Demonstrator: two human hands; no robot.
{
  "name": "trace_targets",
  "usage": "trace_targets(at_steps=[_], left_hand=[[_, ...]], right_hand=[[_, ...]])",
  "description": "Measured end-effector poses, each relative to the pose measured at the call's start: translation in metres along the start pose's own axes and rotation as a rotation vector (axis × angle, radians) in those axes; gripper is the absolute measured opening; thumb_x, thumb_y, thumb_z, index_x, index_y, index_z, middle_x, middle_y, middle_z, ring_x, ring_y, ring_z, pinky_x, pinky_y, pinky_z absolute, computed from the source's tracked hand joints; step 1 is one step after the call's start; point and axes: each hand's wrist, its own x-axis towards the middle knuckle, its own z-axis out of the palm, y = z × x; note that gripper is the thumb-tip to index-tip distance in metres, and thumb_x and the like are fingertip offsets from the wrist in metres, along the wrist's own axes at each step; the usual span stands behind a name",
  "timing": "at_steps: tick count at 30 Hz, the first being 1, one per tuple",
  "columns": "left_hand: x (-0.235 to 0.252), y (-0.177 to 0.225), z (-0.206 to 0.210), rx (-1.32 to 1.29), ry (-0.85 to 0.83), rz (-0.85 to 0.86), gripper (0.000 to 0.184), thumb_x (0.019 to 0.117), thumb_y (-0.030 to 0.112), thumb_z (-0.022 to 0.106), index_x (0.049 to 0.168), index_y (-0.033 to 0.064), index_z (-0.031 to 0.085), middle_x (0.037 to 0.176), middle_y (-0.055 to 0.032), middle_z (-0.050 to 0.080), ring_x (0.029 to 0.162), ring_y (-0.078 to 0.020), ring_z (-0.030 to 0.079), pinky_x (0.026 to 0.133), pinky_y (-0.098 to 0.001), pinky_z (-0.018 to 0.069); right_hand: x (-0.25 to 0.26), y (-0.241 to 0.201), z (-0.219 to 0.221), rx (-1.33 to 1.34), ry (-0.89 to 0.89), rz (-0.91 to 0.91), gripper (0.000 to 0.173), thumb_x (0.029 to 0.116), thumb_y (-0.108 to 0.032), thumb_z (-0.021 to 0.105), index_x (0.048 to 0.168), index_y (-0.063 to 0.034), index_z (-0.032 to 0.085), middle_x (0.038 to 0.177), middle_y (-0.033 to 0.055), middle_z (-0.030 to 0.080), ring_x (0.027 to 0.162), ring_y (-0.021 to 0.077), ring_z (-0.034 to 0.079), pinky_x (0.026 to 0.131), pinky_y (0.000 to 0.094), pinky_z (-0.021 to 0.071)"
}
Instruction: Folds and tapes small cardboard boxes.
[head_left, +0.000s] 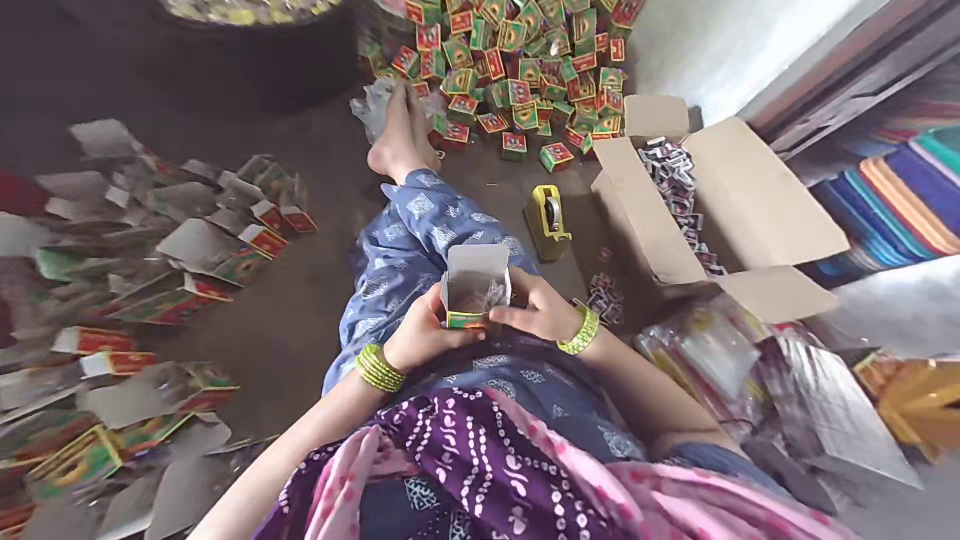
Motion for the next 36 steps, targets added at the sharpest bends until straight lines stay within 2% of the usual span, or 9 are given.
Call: trace_targets(at_steps=[4,6,10,14,21,26,29,33,36], left_hand=[[-0.009,-0.015,0.0,-0.028,0.058,-0.021,0.079,0.07,0.009,0.093,0.135,-0.0074,0.051,0.125,-0.0101,0.07,0.118,-0.0198,0.067,0.106,-0.0407,0.0556],[-0.013,-0.018,0.0,-0.092,0.096,-0.036,0.078,0.0709,0.004,0.091,0.136,-0.0064,0.05,0.124,-0.0111,0.07,0.117,-0.0228,0.068,0.106,-0.0429,0.0561],[-0.016,-0.021,-0.004,-0.092,0.172,-0.043,0.078,0.0714,0.004,0.09,0.137,-0.0042,0.049,0.124,-0.0114,0.069,0.115,-0.024,0.068,0.103,-0.0442,0.0575],[-0.014,-0.028,-0.006,-0.033,0.192,-0.037,0.078,0.0721,0.006,0.09,0.138,-0.0021,0.048,0.125,-0.0103,0.069,0.116,-0.023,0.067,0.103,-0.0442,0.0574],[-0.013,-0.026,-0.006,-0.013,0.2,-0.039,0.074,0.0721,0.006,0.091,0.135,-0.0032,0.052,0.121,-0.0104,0.071,0.113,-0.0222,0.069,0.102,-0.0437,0.0582],[-0.015,-0.022,-0.005,0.047,0.23,-0.03,0.072,0.0725,0.008,0.092,0.133,-0.0039,0.053,0.12,-0.0102,0.071,0.113,-0.0202,0.069,0.102,-0.0426,0.0577],[-0.014,-0.025,-0.005,0.095,0.244,-0.011,0.071,0.074,0.01,0.091,0.133,-0.0027,0.055,0.121,-0.0097,0.071,0.115,-0.0204,0.068,0.104,-0.0431,0.0571],[-0.015,-0.026,-0.005,0.127,0.252,-0.02,0.068,0.075,0.011,0.091,0.132,-0.0031,0.056,0.119,-0.0095,0.072,0.113,-0.0193,0.069,0.103,-0.0419,0.0575],[-0.017,-0.026,-0.005,0.219,0.253,-0.029,0.069,0.0751,0.017,0.092,0.13,-0.0048,0.056,0.118,-0.0107,0.071,0.113,-0.017,0.069,0.103,-0.0393,0.0567]], right_hand=[[-0.007,0.036,-0.048,-0.286,0.337,0.274,0.044,0.1042,-0.039,0.049,0.124,-0.0054,0.068,0.111,0.0075,0.073,0.087,0.0153,0.069,0.075,0.0369,0.0595],[-0.014,0.068,-0.087,-0.663,0.453,0.519,0.039,0.1062,-0.036,0.05,0.121,-0.0054,0.069,0.111,0.014,0.073,0.095,0.0272,0.072,0.084,0.0497,0.0594],[-0.04,0.127,-0.138,-0.964,0.211,1.205,0.045,0.0944,-0.018,0.066,0.132,0.0067,0.06,0.132,0.0354,0.058,0.126,0.0535,0.055,0.1,0.0706,0.0451],[-0.076,0.16,-0.145,-0.928,0.103,1.336,0.038,0.0994,-0.025,0.062,0.124,0.0038,0.067,0.127,0.0323,0.064,0.121,0.0509,0.06,0.098,0.0698,0.047],[-0.078,0.147,-0.133,-0.979,0.262,1.176,0.036,0.0967,-0.028,0.066,0.119,-0.0002,0.07,0.122,0.0261,0.068,0.118,0.0436,0.064,0.1,0.0633,0.0482],[-0.046,0.101,-0.115,-0.667,0.538,0.782,0.04,0.1014,-0.017,0.063,0.137,0.0013,0.061,0.135,0.0239,0.063,0.127,0.0338,0.061,0.111,0.0496,0.0447],[-0.02,0.047,-0.08,-0.156,0.611,0.445,0.055,0.0966,-0.011,0.067,0.149,-0.0086,0.051,0.13,0.0155,0.064,0.107,0.0226,0.071,0.091,0.0411,0.062],[0.006,-0.035,-0.023,-0.024,0.353,0.133,0.036,0.0874,-0.011,0.081,0.117,-0.0034,0.063,0.093,0.0069,0.075,0.079,0.0203,0.075,0.071,0.0405,0.0668],[0.02,-0.053,0.015,-0.219,0.199,0.017,0.014,0.0887,-0.017,0.081,0.096,-0.0071,0.074,0.084,-0.001,0.075,0.073,0.0068,0.072,0.068,0.0271,0.0645]])
